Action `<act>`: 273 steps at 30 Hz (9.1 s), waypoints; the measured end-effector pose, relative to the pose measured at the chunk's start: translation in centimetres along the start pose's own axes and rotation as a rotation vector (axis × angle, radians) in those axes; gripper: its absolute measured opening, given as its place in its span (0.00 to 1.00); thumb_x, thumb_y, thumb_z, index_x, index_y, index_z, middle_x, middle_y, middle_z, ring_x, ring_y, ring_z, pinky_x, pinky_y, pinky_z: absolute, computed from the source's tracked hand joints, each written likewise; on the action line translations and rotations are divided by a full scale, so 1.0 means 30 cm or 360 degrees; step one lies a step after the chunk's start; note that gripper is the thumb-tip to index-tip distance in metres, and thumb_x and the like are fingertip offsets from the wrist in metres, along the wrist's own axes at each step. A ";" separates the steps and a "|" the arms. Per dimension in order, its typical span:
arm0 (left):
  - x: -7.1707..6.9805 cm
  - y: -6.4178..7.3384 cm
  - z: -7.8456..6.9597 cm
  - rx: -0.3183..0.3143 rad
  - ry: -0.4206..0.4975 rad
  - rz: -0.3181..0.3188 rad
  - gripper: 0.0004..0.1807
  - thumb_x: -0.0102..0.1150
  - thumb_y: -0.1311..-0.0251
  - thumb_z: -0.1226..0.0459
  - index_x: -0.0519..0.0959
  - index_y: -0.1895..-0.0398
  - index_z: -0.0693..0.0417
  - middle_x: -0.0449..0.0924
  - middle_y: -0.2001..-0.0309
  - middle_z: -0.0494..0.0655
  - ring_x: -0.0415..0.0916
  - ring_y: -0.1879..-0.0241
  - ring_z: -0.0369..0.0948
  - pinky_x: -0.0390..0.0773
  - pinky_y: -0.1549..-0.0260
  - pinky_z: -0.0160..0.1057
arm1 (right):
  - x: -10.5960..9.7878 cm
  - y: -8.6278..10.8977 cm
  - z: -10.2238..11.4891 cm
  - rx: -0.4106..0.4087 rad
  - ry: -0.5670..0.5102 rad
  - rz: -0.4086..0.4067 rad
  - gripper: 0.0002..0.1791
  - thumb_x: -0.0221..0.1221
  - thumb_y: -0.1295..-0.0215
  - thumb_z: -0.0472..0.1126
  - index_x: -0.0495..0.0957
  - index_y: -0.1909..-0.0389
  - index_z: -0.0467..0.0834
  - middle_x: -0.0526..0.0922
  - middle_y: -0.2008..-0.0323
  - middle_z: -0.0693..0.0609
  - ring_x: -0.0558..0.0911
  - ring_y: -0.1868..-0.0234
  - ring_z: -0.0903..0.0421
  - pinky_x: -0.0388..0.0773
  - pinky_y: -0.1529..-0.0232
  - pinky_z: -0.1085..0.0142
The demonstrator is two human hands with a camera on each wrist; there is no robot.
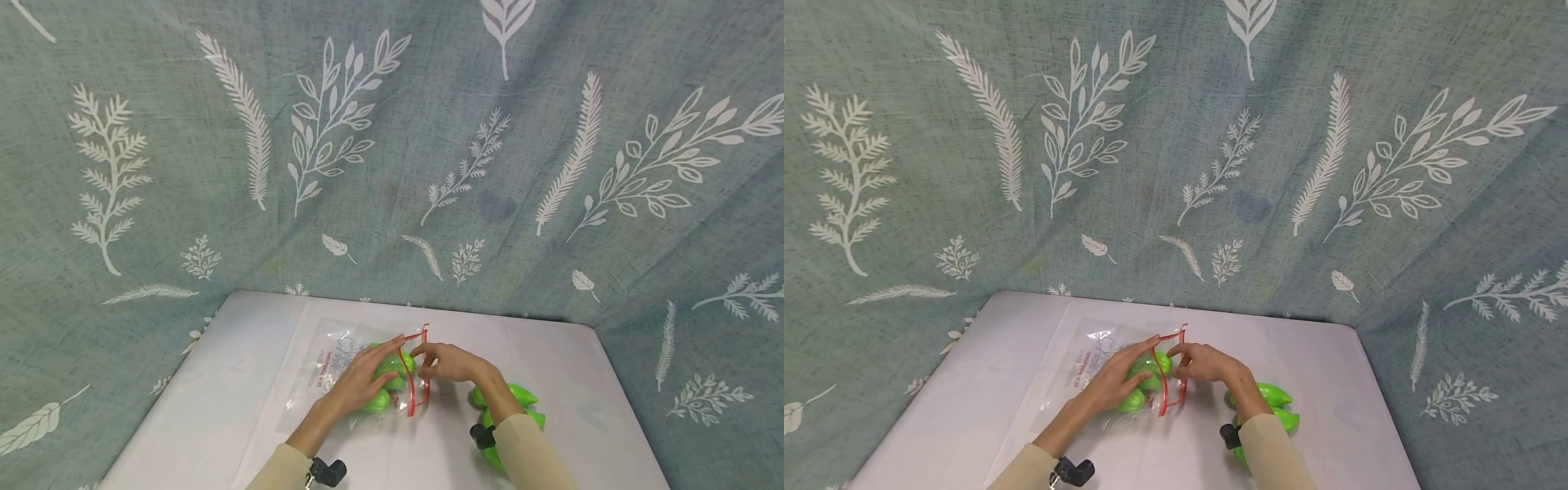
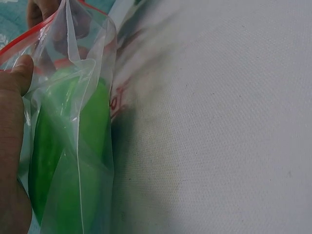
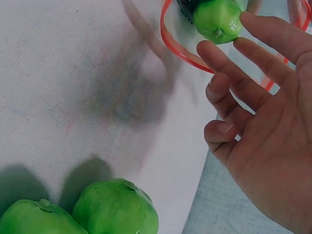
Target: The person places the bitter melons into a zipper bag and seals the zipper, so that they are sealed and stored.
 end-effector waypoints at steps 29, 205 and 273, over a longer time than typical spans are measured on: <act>0.004 -0.002 -0.003 -0.0013 -0.0003 0.0027 0.41 0.65 0.35 0.57 0.58 0.21 0.37 0.62 0.24 0.33 0.68 0.30 0.42 0.66 0.33 0.61 | -0.003 -0.005 -0.010 -0.0013 0.0012 -0.0001 0.28 0.64 0.34 0.49 0.73 0.33 0.55 0.82 0.54 0.56 0.80 0.52 0.56 0.78 0.48 0.54; -0.003 0.011 -0.009 0.0051 0.0005 -0.0004 0.40 0.66 0.36 0.59 0.61 0.22 0.43 0.63 0.25 0.38 0.67 0.30 0.43 0.67 0.34 0.61 | -0.157 0.423 -0.427 0.0339 -0.0394 -0.0125 0.28 0.65 0.36 0.51 0.77 0.37 0.45 0.83 0.59 0.48 0.80 0.57 0.49 0.80 0.59 0.53; 0.005 0.000 -0.021 0.0089 -0.0006 -0.0014 0.40 0.67 0.37 0.61 0.61 0.23 0.44 0.64 0.25 0.40 0.70 0.32 0.43 0.69 0.35 0.60 | -0.123 0.134 -0.141 0.0189 -0.0141 -0.0164 0.22 0.67 0.37 0.55 0.81 0.47 0.47 0.85 0.64 0.57 0.83 0.57 0.54 0.79 0.55 0.56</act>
Point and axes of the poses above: each hand's wrist, its own y-axis away from the middle knuckle, its own x-axis out of the palm, z = x × y, the point moved 1 cm from there along -y, towards the middle knuckle
